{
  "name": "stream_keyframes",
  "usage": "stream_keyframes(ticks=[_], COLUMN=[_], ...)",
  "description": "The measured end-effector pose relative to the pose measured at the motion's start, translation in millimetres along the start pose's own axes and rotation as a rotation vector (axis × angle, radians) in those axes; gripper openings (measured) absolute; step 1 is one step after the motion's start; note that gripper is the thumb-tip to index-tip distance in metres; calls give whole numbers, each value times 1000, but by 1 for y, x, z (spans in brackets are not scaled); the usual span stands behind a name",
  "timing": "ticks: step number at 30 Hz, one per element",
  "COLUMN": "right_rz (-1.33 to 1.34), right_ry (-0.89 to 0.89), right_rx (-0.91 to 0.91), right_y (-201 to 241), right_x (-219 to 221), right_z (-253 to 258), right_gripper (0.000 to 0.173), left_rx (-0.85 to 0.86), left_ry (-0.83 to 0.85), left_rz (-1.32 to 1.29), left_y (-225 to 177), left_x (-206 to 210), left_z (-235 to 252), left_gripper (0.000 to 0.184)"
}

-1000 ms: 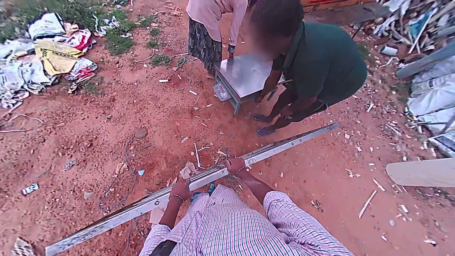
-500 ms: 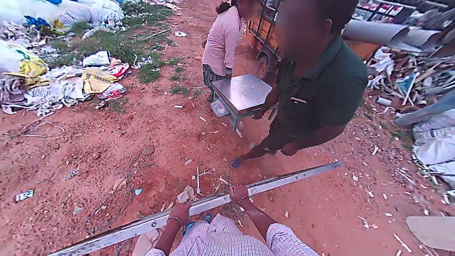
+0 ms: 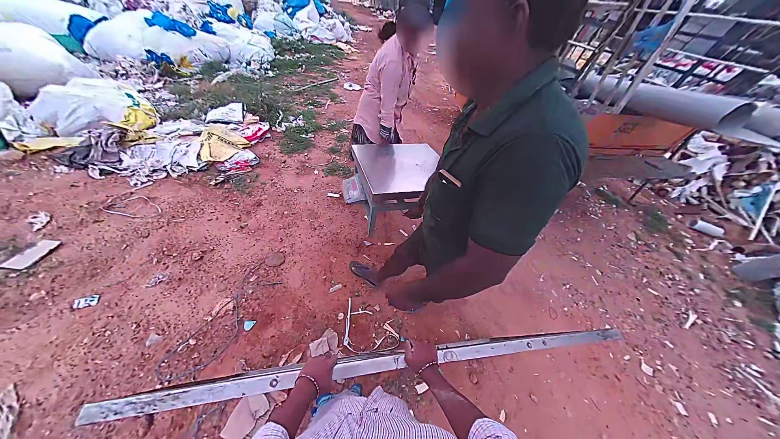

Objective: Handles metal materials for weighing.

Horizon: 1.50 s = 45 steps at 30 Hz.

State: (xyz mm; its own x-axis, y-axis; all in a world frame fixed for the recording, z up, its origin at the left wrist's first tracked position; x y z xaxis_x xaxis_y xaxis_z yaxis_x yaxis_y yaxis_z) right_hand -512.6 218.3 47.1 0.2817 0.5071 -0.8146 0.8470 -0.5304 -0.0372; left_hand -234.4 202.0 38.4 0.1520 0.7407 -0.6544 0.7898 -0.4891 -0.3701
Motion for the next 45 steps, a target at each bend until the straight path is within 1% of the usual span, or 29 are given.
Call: stream_keyframes(ticks=[14, 20, 26, 39, 45], right_rz=[-60, -70, -89, -76, -76], right_ry=[1, -9, -29, -42, -62], right_rx=[1, 5, -2, 5, 15], right_y=[-2, -2, -2, 0, 1], right_x=[8, 9, 10, 6, 7], right_z=[3, 5, 5, 1, 2], right_gripper=[57, 59, 57, 55, 56], left_rx=[17, 27, 30, 64, 61], left_ry=[-13, -46, -54, -76, -59], left_rz=[-3, -10, -20, -56, -61], left_y=[-2, -2, -1, -2, -3], left_x=[2, 1, 2, -1, -3], left_z=[-4, -5, -4, -6, -8], left_gripper=[55, 56, 51, 54, 54])
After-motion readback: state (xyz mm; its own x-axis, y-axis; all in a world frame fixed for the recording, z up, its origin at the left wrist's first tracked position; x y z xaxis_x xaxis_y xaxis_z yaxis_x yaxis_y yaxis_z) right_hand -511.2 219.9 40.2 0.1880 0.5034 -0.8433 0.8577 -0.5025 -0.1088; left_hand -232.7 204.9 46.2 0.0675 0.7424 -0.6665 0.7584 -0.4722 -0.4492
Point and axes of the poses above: each hand's wrist, its own z-axis towards the middle knuckle, its own x-axis out of the palm, y = z × x, the point moved 10 cm from there along z, towards the middle knuckle, and after that the axes turned 15 degrees about x, right-handed, at the moved point
